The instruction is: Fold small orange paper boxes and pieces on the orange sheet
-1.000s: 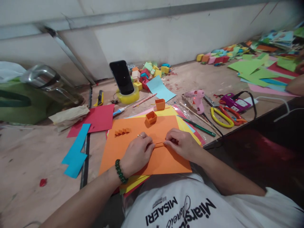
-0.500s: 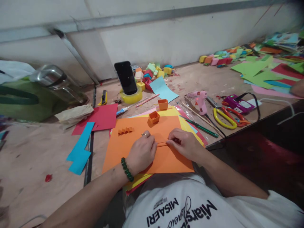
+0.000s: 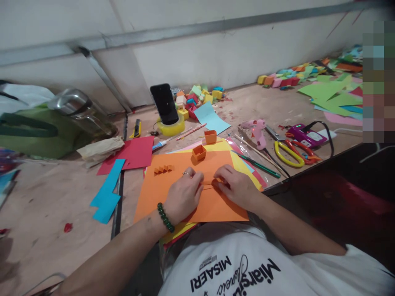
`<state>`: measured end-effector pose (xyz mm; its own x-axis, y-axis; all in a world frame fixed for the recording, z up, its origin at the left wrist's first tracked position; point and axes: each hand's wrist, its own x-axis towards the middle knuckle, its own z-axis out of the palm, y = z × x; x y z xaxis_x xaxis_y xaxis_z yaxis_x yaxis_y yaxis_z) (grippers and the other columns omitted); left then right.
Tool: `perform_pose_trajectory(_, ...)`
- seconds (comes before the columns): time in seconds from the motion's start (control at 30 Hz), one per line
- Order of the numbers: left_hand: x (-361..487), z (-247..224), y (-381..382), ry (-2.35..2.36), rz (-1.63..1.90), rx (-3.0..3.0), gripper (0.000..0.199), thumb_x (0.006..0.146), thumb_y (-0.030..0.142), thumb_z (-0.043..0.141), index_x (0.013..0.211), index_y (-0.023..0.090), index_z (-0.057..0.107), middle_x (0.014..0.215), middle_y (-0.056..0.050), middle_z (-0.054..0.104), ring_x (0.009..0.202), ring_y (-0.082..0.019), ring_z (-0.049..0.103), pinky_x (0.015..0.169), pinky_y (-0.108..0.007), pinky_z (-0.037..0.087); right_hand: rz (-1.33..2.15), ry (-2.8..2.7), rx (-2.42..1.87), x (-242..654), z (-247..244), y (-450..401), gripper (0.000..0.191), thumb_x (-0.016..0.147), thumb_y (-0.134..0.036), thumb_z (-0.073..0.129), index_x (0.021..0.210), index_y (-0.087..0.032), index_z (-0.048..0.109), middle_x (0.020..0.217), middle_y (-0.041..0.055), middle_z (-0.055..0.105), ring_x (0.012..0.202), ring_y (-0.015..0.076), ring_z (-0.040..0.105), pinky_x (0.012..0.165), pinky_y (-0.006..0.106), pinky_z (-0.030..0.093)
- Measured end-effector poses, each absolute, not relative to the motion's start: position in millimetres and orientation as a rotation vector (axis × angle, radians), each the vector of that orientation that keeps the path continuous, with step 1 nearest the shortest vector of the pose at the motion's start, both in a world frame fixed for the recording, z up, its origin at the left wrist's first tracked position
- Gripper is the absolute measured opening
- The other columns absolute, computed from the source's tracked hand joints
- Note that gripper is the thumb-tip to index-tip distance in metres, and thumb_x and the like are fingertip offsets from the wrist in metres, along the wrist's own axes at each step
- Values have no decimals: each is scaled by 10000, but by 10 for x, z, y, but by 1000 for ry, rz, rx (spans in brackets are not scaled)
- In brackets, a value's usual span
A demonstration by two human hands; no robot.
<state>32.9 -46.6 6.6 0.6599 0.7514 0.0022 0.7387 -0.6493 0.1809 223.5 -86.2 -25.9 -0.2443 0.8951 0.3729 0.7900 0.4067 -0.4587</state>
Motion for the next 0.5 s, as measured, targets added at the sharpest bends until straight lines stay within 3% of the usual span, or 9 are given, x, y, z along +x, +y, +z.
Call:
perform_pose_trajectory(0.1,299,106,-460,932,44,2901,202,906,133,419,936,199,608,941,-70,582,718,-170,548,604,-277,437,-55,-2259,-1256,2236,-294,-873,224,920,-117,463,809,-204,637,984,60,629,784,157,532,641,264,415)
perform_pose_trajectory(0.2,241,130,-464,656,69,3051,247,903,102,396,930,165,633,853,-88,613,757,-198,547,651,-309,451,-219,-2378,-1137,2313,-329,-876,249,902,-85,474,780,-192,663,902,69,652,780,186,490,671,307,409)
perform_pose_trajectory(0.4,154,90,-455,642,173,3027,221,897,196,455,770,158,633,794,-88,610,743,-200,558,655,-312,458,-93,-2381,-1161,2533,-248,-952,242,823,-21,494,845,-169,684,856,61,682,758,186,499,644,301,420)
perform_pose_trajectory(0.5,167,4,-405,744,250,2945,228,935,280,459,847,167,637,791,-71,601,741,-192,571,634,-295,450,66,-2343,-1166,2521,-105,-990,222,788,-29,494,816,-167,665,831,65,674,760,178,525,640,282,444)
